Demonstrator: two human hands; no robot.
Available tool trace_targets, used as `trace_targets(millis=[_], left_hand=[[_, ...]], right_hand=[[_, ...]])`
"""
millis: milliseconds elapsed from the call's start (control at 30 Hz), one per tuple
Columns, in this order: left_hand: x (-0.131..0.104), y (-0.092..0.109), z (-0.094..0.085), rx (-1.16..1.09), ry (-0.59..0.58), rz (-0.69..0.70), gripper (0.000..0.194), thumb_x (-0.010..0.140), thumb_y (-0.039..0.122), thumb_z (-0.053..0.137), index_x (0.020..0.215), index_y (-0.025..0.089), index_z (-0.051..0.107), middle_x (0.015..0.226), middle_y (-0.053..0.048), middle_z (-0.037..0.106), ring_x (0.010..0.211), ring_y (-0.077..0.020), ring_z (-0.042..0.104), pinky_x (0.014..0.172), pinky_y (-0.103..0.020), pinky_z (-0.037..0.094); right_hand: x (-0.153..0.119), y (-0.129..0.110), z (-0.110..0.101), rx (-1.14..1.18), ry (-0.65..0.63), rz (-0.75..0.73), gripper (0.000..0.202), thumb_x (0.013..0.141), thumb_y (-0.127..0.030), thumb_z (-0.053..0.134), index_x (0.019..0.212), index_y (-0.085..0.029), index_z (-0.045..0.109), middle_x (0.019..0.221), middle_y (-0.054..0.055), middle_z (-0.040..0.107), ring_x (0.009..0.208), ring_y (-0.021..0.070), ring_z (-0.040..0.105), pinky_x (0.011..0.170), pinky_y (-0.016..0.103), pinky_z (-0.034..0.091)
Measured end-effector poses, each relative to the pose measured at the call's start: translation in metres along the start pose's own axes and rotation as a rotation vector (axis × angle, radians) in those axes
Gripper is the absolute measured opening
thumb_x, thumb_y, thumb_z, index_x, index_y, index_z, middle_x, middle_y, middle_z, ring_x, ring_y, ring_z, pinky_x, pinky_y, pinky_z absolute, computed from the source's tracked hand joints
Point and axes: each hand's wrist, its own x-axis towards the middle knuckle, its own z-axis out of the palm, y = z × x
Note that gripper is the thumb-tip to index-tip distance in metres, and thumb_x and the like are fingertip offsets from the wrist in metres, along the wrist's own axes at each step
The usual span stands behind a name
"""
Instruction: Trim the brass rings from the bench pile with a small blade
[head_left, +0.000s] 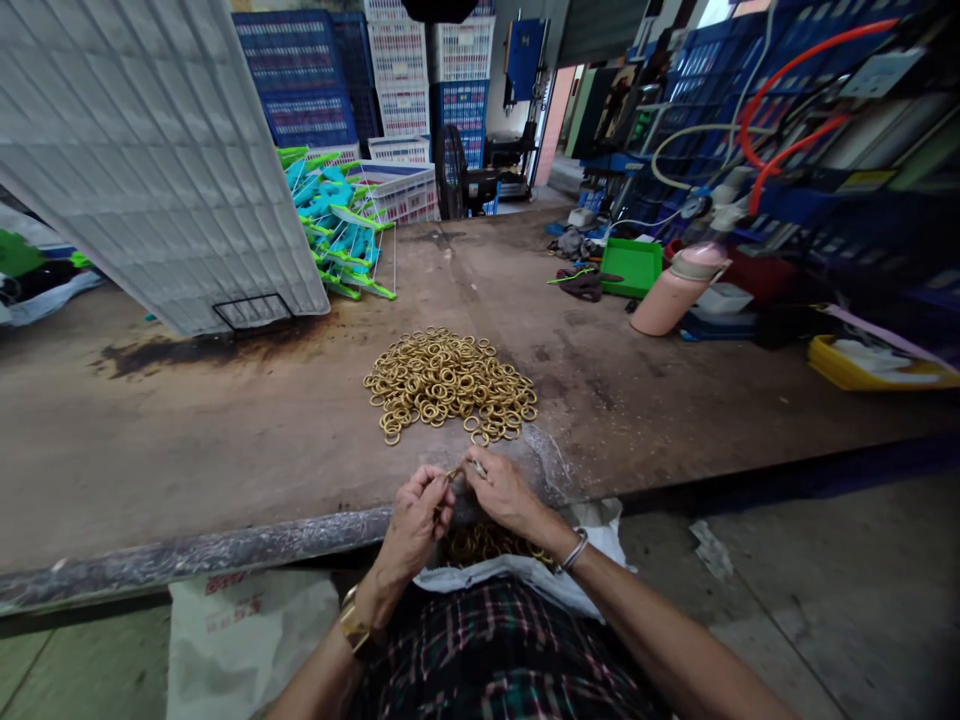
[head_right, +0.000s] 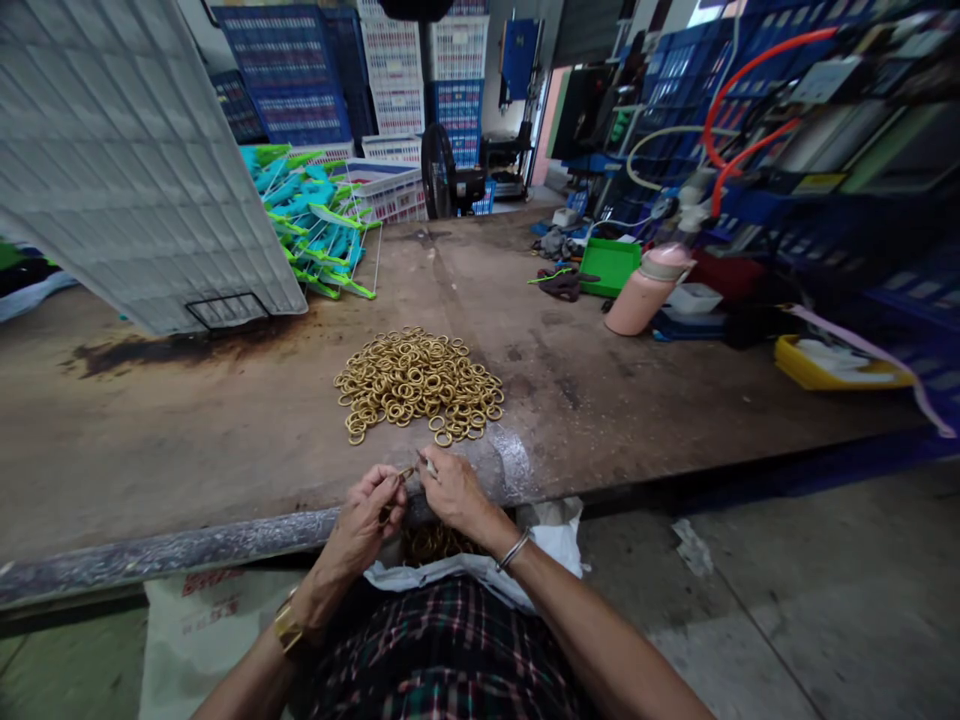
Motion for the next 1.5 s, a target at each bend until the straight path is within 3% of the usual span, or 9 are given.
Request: trace_targets(millis=[233, 433, 633, 767, 900, 1100, 1367, 1500], left_hand=[[0.0, -0.003, -0.002, 0.067, 0.045, 0.019, 0.032, 0.072, 0.048, 0.057, 0.078, 0.018, 0.045, 0.058, 0.006, 0.049, 0.039, -0.0034, 0.038, 0.034, -0.013, 0.022], [-0.002, -0.003, -0.001, 0.162, 0.083, 0.043, 0.033, 0.072, 0.05, 0.055, 0.075, 0.018, 0.046, 0.054, 0.007, 0.049, 0.037, -0.004, 0.036, 0.034, -0.015, 0.022], [-0.004, -0.001, -0.001, 0.24, 0.113, 0.161, 0.032, 0.07, 0.048, 0.057, 0.067, 0.018, 0.047, 0.051, 0.006, 0.048, 0.038, -0.0047, 0.037, 0.038, -0.017, 0.027], [-0.017, 0.007, 0.003, 0.27, 0.043, 0.174, 0.032, 0.071, 0.047, 0.059, 0.065, 0.017, 0.047, 0.049, 0.006, 0.047, 0.039, -0.0045, 0.038, 0.038, -0.017, 0.028], [-0.026, 0.014, 0.007, 0.039, -0.088, 0.039, 0.03, 0.073, 0.044, 0.059, 0.068, 0.018, 0.045, 0.052, 0.006, 0.048, 0.037, -0.0036, 0.036, 0.034, -0.015, 0.023], [-0.013, 0.006, -0.009, -0.322, -0.007, -0.08, 0.027, 0.072, 0.037, 0.063, 0.073, 0.016, 0.047, 0.072, -0.001, 0.059, 0.044, -0.0032, 0.042, 0.034, -0.013, 0.024], [-0.009, 0.003, -0.021, -0.523, 0.001, -0.188, 0.023, 0.066, 0.021, 0.067, 0.085, 0.015, 0.056, 0.064, 0.0, 0.057, 0.045, -0.0056, 0.046, 0.035, -0.013, 0.026], [-0.003, 0.002, -0.027, -0.616, 0.032, -0.236, 0.013, 0.066, 0.017, 0.066, 0.071, 0.011, 0.057, 0.067, -0.004, 0.058, 0.052, -0.0072, 0.051, 0.036, -0.013, 0.028]], right_hand=[[-0.01, 0.0, 0.005, -0.403, -0.112, -0.147, 0.02, 0.076, -0.013, 0.042, 0.09, -0.016, 0.055, 0.07, 0.003, 0.061, 0.059, 0.0131, 0.049, 0.055, 0.024, 0.023], [-0.009, -0.007, 0.005, -0.497, -0.153, -0.1, 0.025, 0.076, -0.012, 0.041, 0.097, -0.016, 0.053, 0.077, 0.005, 0.063, 0.064, 0.0146, 0.052, 0.056, 0.025, 0.024], [-0.009, -0.014, 0.004, -0.526, -0.225, -0.074, 0.026, 0.074, -0.011, 0.04, 0.097, -0.014, 0.052, 0.076, 0.006, 0.063, 0.065, 0.0151, 0.055, 0.056, 0.025, 0.026], [-0.001, -0.007, 0.002, -0.579, -0.226, -0.028, 0.024, 0.077, -0.013, 0.039, 0.097, -0.013, 0.052, 0.074, 0.006, 0.063, 0.064, 0.0146, 0.055, 0.055, 0.024, 0.027], [0.011, 0.002, -0.001, -0.659, -0.124, 0.034, 0.025, 0.078, -0.011, 0.038, 0.099, -0.014, 0.051, 0.077, 0.007, 0.064, 0.067, 0.0147, 0.057, 0.056, 0.024, 0.03], [0.034, -0.003, -0.013, -0.77, 0.06, 0.1, 0.021, 0.082, -0.017, 0.04, 0.101, -0.018, 0.049, 0.09, 0.009, 0.065, 0.079, 0.0178, 0.061, 0.063, 0.024, 0.037], [0.059, -0.011, -0.013, -0.854, -0.023, 0.187, 0.022, 0.084, -0.019, 0.039, 0.102, -0.015, 0.052, 0.083, 0.013, 0.067, 0.078, 0.0251, 0.064, 0.062, 0.03, 0.043], [0.061, -0.005, -0.013, -0.84, -0.018, 0.167, 0.024, 0.084, -0.021, 0.04, 0.103, -0.011, 0.05, 0.083, 0.016, 0.067, 0.08, 0.0251, 0.064, 0.064, 0.03, 0.044]])
